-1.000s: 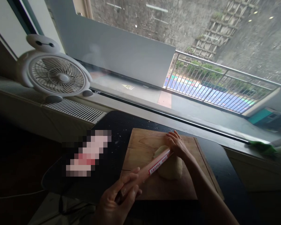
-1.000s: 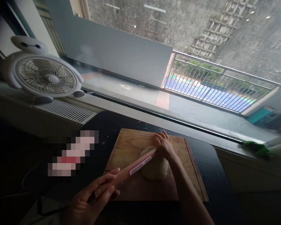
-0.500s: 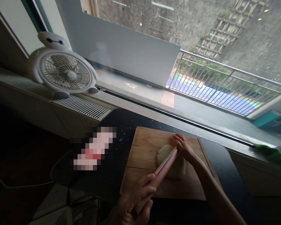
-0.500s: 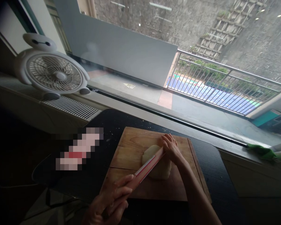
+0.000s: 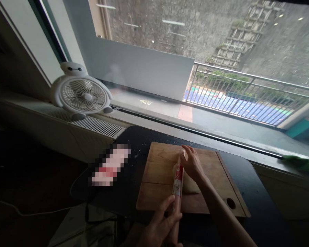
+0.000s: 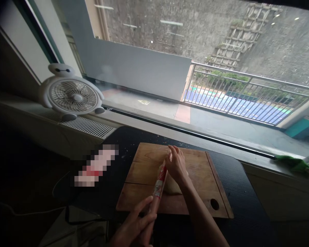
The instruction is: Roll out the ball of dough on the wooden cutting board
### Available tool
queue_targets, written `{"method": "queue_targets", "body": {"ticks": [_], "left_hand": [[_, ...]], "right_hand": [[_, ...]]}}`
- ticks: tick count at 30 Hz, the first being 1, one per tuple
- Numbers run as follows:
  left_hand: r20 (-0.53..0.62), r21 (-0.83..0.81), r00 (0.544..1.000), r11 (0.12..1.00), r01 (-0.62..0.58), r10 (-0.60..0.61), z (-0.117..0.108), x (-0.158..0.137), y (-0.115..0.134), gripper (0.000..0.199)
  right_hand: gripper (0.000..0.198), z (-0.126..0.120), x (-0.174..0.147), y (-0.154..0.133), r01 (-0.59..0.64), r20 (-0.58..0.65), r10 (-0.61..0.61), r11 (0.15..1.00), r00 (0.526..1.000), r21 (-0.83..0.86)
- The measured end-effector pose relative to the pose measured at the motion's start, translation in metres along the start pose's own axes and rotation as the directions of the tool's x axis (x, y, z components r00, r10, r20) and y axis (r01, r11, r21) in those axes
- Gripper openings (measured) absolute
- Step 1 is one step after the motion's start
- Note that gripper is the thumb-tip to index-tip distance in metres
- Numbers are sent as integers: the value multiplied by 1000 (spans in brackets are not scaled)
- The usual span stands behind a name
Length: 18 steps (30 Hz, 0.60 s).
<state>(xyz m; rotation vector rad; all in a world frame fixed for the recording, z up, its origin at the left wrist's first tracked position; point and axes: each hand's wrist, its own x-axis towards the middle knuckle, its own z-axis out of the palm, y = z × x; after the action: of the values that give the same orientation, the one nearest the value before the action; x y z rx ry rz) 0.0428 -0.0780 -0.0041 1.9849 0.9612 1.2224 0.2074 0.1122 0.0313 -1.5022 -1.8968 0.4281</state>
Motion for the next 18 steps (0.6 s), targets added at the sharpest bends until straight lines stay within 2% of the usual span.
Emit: {"method": "queue_targets", "body": {"ticks": [2, 3, 5, 7, 9, 12, 14, 16, 18], "left_hand": [[90, -57, 994, 997, -52, 57, 9, 0, 1, 57], [142, -88, 986, 993, -72, 84, 13, 2, 3, 56], [245, -147, 961, 985, -93, 127, 16, 10, 9, 50], [299, -184, 940, 977, -109, 161, 15, 32, 16, 35], [286, -159, 944, 979, -124, 166, 9, 71, 22, 24], [250, 101, 968, 994, -38, 12, -3, 146, 28, 28], [299, 236, 952, 972, -2, -71, -12, 180, 33, 36], [333, 228, 940, 974, -11, -67, -22, 187, 39, 45], [317, 235, 947, 972, -15, -62, -30, 175, 43, 46]], "right_hand": [[50, -28, -45, 4, -143, 76, 131, 971, 988, 193], [53, -41, -67, 5, -237, 223, 174, 924, 959, 301], [55, -61, -102, 4, -407, 465, 171, 782, 868, 472], [53, -72, -126, 1, -493, 553, 133, 652, 822, 576], [53, -76, -138, 1, -516, 554, 141, 600, 821, 612], [54, -83, -142, 1, -528, 550, 214, 676, 808, 513], [52, -92, -141, -1, -509, 537, 264, 773, 801, 380], [51, -102, -139, -4, -447, 518, 277, 862, 809, 238], [52, -109, -137, -7, -333, 480, 239, 935, 844, 120]]}}
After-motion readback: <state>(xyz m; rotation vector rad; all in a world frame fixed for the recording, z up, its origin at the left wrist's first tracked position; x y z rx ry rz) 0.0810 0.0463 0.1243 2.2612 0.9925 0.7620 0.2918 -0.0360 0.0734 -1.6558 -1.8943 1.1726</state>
